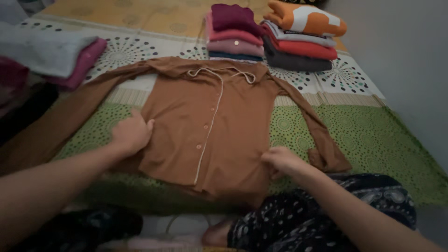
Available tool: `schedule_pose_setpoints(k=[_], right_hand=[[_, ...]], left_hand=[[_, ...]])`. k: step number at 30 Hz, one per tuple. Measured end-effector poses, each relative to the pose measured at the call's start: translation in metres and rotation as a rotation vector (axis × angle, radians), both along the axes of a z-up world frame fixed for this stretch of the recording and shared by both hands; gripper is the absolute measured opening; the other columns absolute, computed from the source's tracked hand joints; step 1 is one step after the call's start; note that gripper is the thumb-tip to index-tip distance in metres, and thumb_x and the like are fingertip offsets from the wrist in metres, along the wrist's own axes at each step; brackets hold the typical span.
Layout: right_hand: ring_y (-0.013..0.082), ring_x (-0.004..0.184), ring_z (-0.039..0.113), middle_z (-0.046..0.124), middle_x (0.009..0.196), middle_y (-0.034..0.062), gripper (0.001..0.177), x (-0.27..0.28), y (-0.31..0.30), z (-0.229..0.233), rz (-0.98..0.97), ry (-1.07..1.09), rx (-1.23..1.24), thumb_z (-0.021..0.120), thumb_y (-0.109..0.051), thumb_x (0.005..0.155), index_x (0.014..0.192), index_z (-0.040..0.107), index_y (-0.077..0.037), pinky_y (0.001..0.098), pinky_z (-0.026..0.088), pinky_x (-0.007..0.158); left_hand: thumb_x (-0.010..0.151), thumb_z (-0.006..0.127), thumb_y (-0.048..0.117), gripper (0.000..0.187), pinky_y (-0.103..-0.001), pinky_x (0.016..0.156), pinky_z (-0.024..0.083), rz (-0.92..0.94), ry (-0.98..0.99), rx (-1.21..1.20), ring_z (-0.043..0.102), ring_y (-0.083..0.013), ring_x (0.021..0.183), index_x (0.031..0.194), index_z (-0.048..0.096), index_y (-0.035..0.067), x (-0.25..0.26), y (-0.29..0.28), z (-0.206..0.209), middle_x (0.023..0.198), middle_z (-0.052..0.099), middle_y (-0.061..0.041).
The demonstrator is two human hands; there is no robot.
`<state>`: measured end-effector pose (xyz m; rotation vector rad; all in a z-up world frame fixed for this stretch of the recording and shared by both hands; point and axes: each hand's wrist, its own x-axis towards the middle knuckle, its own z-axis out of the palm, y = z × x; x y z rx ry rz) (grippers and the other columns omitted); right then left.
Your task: The person folds a maroon long-sleeved shirt by buttoning it, smoothing the fabric, folding the sleeves and body, and placing it on a stack. Then the person begins folding a brown long-sleeved shirt by buttoning it.
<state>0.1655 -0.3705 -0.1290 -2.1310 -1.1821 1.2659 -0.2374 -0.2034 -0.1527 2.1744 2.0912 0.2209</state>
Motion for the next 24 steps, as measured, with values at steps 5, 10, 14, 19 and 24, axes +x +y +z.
schedule_pose_setpoints(k=[5,10,14,19,24], right_hand=[[0.0298,0.103,0.072,0.075,0.121,0.0136,0.033,0.052,-0.004,-0.055,-0.54,0.779,-0.034,0.052,-0.027,0.1,0.119,0.068,-0.005,0.0473,0.055,0.094],[0.0259,0.099,0.072,0.072,0.124,0.0155,0.038,0.137,0.107,-0.03,-0.479,1.125,0.035,0.049,-0.03,0.104,0.128,0.064,-0.005,0.0402,0.058,0.084],[0.0196,0.095,0.074,0.07,0.126,0.0153,0.04,0.224,0.223,0.134,0.104,1.743,0.021,0.045,-0.031,0.107,0.136,0.06,-0.007,0.0312,0.063,0.072],[0.0232,0.114,0.076,0.073,0.128,0.0193,0.034,0.203,0.191,0.197,-0.046,1.073,0.932,0.046,-0.013,0.11,0.135,0.06,0.004,0.0277,0.058,0.098],[0.0133,0.067,0.054,0.069,0.088,0.0051,0.029,0.115,0.072,0.084,-0.087,0.117,0.339,0.07,-0.03,0.089,0.107,0.075,-0.008,0.029,0.043,0.054]], left_hand=[[0.098,0.061,0.053,0.059,-0.054,0.091,0.056,0.097,-0.367,-0.337,0.068,-0.0421,0.109,0.123,0.06,0.0,-0.015,0.015,0.004,0.122,0.069,-0.028],[0.096,0.065,0.049,0.056,-0.053,0.087,0.056,0.2,-0.978,-0.402,0.069,-0.0404,0.103,0.119,0.063,-0.002,-0.013,0.062,0.019,0.118,0.07,-0.027],[0.094,0.067,0.046,0.054,-0.052,0.084,0.056,0.218,-1.123,-0.36,0.069,-0.0391,0.098,0.116,0.065,-0.003,0.003,0.085,0.022,0.114,0.072,-0.026],[0.093,0.071,0.042,0.051,-0.051,0.08,0.057,0.209,-1.192,-0.32,0.07,-0.0373,0.093,0.112,0.068,-0.004,0.016,0.096,0.032,0.11,0.073,-0.026],[0.091,0.074,0.038,0.048,-0.049,0.077,0.057,0.212,-1.095,-0.301,0.071,-0.0356,0.087,0.109,0.071,-0.006,0.0,0.054,0.007,0.105,0.075,-0.025]])
